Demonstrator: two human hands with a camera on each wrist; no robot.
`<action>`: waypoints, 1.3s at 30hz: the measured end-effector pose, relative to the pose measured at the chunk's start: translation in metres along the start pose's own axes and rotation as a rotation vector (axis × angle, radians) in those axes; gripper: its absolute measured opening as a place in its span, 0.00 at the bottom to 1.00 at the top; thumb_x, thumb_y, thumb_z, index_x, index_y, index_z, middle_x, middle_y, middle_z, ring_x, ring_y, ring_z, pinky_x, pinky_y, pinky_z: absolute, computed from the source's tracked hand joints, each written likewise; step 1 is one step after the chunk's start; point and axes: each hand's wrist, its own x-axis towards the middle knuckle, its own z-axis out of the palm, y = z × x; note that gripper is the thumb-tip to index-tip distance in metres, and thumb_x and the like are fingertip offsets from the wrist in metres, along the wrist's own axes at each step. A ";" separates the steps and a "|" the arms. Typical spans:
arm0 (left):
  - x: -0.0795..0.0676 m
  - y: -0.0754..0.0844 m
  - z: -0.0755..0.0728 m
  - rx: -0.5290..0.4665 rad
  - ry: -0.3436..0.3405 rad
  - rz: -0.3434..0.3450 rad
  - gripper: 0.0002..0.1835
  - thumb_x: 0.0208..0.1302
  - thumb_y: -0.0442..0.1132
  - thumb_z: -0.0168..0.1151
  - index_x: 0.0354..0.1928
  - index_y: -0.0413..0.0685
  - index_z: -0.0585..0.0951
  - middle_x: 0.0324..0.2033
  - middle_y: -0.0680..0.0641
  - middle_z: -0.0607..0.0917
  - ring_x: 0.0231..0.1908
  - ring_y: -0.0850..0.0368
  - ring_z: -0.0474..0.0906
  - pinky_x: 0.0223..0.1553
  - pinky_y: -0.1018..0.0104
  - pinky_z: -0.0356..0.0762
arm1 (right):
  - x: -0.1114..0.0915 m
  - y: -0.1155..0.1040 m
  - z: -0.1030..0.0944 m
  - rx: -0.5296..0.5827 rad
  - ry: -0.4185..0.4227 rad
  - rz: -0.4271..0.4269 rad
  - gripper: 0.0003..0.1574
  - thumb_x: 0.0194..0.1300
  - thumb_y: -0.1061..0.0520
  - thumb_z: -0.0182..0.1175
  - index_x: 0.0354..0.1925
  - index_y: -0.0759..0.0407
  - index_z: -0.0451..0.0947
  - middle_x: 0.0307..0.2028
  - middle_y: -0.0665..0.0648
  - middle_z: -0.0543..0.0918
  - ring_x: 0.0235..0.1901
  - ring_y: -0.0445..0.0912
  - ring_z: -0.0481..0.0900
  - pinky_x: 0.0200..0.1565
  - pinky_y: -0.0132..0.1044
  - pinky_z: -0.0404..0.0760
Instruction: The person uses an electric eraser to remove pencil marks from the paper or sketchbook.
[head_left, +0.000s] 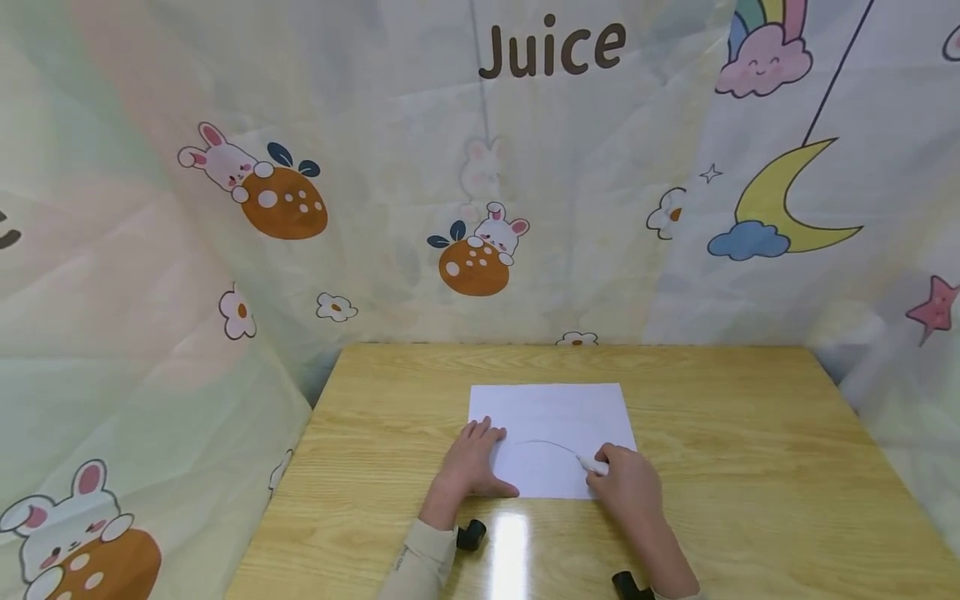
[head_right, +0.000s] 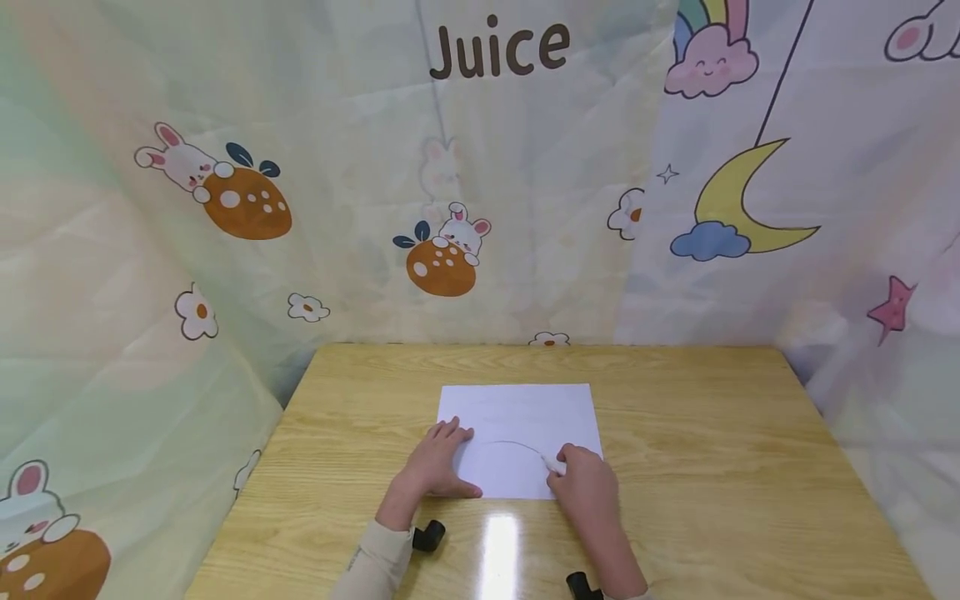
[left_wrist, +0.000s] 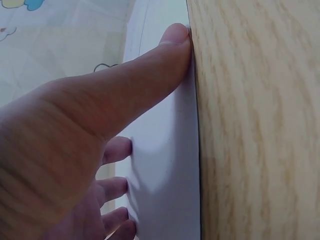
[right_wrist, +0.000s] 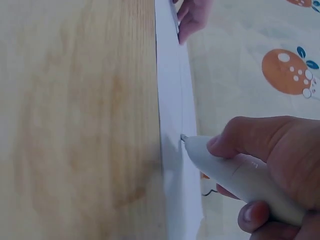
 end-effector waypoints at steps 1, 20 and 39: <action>0.000 0.000 0.000 0.000 -0.002 -0.002 0.56 0.35 0.69 0.76 0.68 0.52 0.70 0.71 0.40 0.62 0.69 0.39 0.56 0.66 0.47 0.60 | 0.000 0.000 0.000 0.000 -0.007 0.004 0.09 0.44 0.59 0.71 0.28 0.57 0.81 0.23 0.52 0.81 0.19 0.44 0.74 0.19 0.40 0.72; 0.000 0.002 0.000 -0.022 -0.007 0.007 0.56 0.36 0.69 0.75 0.69 0.52 0.69 0.71 0.40 0.61 0.69 0.38 0.54 0.66 0.46 0.58 | 0.003 -0.001 0.000 0.010 -0.040 0.007 0.08 0.46 0.59 0.70 0.28 0.57 0.81 0.22 0.51 0.80 0.20 0.44 0.72 0.20 0.39 0.72; 0.000 0.000 -0.001 -0.060 0.007 0.015 0.55 0.37 0.67 0.76 0.68 0.50 0.69 0.71 0.39 0.61 0.69 0.37 0.54 0.65 0.44 0.59 | 0.012 0.001 -0.003 0.066 -0.087 0.053 0.09 0.45 0.57 0.70 0.29 0.56 0.83 0.25 0.49 0.82 0.23 0.45 0.74 0.24 0.40 0.73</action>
